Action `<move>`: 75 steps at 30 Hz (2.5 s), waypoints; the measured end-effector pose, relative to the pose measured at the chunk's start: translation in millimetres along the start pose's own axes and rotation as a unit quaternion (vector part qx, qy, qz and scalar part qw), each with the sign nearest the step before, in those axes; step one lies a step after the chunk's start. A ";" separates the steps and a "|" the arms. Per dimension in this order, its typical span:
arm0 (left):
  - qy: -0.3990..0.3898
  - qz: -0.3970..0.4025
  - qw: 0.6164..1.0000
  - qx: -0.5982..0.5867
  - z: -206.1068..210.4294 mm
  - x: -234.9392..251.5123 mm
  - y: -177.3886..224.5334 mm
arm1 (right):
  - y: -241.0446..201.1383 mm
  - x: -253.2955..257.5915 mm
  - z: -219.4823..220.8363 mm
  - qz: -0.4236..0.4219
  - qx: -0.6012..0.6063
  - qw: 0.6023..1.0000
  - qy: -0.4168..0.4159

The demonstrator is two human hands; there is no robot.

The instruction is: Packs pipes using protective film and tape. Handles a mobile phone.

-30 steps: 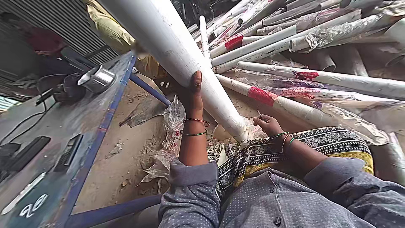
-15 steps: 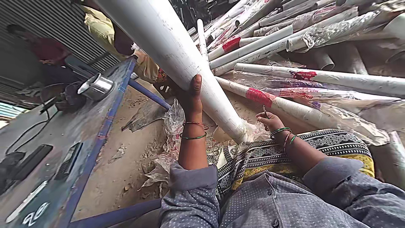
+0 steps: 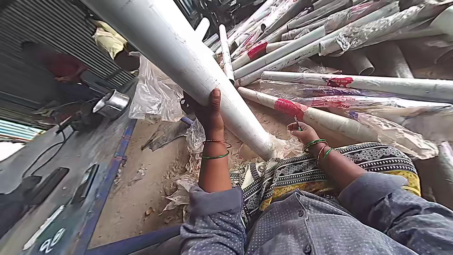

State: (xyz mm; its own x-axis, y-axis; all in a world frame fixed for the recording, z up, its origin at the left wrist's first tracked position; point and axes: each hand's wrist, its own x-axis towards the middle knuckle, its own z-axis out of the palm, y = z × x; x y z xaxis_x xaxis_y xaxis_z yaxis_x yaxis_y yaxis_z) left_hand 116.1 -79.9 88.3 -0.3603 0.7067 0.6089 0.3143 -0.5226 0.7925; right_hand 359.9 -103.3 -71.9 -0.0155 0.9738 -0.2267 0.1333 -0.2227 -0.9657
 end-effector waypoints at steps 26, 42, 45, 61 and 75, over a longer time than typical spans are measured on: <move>0.020 0.017 1.000 -0.011 6.7 1.9 0.4 | 2.6 1.9 -0.2 -0.017 0.043 0.999 0.019; 0.021 0.041 0.998 -0.035 9.4 -0.9 4.6 | -9.6 -5.6 -2.3 -0.075 -0.332 0.940 -0.001; 0.001 0.016 1.000 -0.009 4.6 -9.2 5.3 | -8.4 -4.6 -2.9 -0.089 -0.323 0.942 -0.004; 0.022 0.027 0.999 -0.032 8.6 1.1 0.9 | 3.9 8.1 -11.1 0.010 0.030 0.997 -0.065; 0.022 0.035 0.999 -0.020 8.9 -0.4 3.6 | 4.5 7.9 -10.3 -0.023 0.006 0.999 -0.048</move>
State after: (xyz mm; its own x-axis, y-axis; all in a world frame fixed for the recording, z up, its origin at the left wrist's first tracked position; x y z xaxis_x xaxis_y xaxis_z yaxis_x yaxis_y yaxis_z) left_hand 125.2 -77.8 90.7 -0.3783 0.6464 0.6626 0.3040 -0.5893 0.7485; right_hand 370.6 -96.1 -76.8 -0.1171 0.9742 -0.1931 0.1184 -0.1794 -0.9766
